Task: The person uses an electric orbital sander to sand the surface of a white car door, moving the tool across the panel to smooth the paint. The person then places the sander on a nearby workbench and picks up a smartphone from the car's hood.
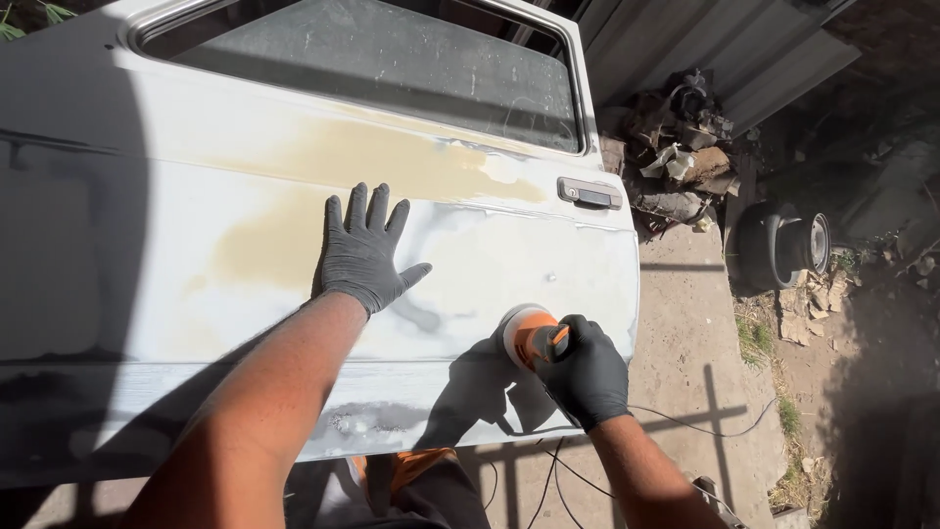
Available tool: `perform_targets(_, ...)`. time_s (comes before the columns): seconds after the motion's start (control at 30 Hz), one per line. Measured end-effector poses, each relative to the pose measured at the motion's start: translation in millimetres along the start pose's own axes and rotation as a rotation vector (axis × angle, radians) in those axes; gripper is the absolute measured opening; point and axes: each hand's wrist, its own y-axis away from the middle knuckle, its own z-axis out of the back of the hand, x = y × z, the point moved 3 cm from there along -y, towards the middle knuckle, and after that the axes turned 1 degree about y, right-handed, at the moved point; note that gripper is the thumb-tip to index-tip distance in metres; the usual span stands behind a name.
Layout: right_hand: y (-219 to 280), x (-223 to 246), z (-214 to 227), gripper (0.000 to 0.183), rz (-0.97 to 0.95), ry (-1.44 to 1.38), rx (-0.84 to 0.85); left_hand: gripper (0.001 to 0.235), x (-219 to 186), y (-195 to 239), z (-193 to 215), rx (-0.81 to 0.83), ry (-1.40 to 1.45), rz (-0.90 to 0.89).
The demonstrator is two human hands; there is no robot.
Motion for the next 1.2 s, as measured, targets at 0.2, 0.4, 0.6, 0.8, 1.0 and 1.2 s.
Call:
perform_targets(0.2,-16.0,11.0,17.9,0.040,-0.062,-0.009,-0.011,0.106,2.8,-4.8,-4.1,-0.055,0.016,0.005)
perform_targets(0.4,21.9,7.2,-25.2,0.052,0.135,0.013,-0.017,0.107,2.6,-3.9,2.1,-0.026,-0.002,-0.003)
perform_targets(0.6,-45.7,-0.5,22.5,0.035,-0.065,-0.021,-0.060,0.107,2.2,-10.1,4.8,-0.016,0.002,-0.005)
perform_targets(0.8,30.9,12.9,-42.1,0.065,0.212,0.075,0.029,0.108,5.1,-7.3,8.4,-0.005,0.022,-0.020)
perform_targets(1.0,-66.1,0.1,29.2,0.067,0.014,0.017,-0.015,0.102,7.2,1.3,36.1,0.111,0.068,-0.029)
perform_targets(1.2,43.1,26.8,-39.3,0.064,0.080,0.081,0.171,0.102,8.9,2.1,36.7,0.115,0.056,-0.038)
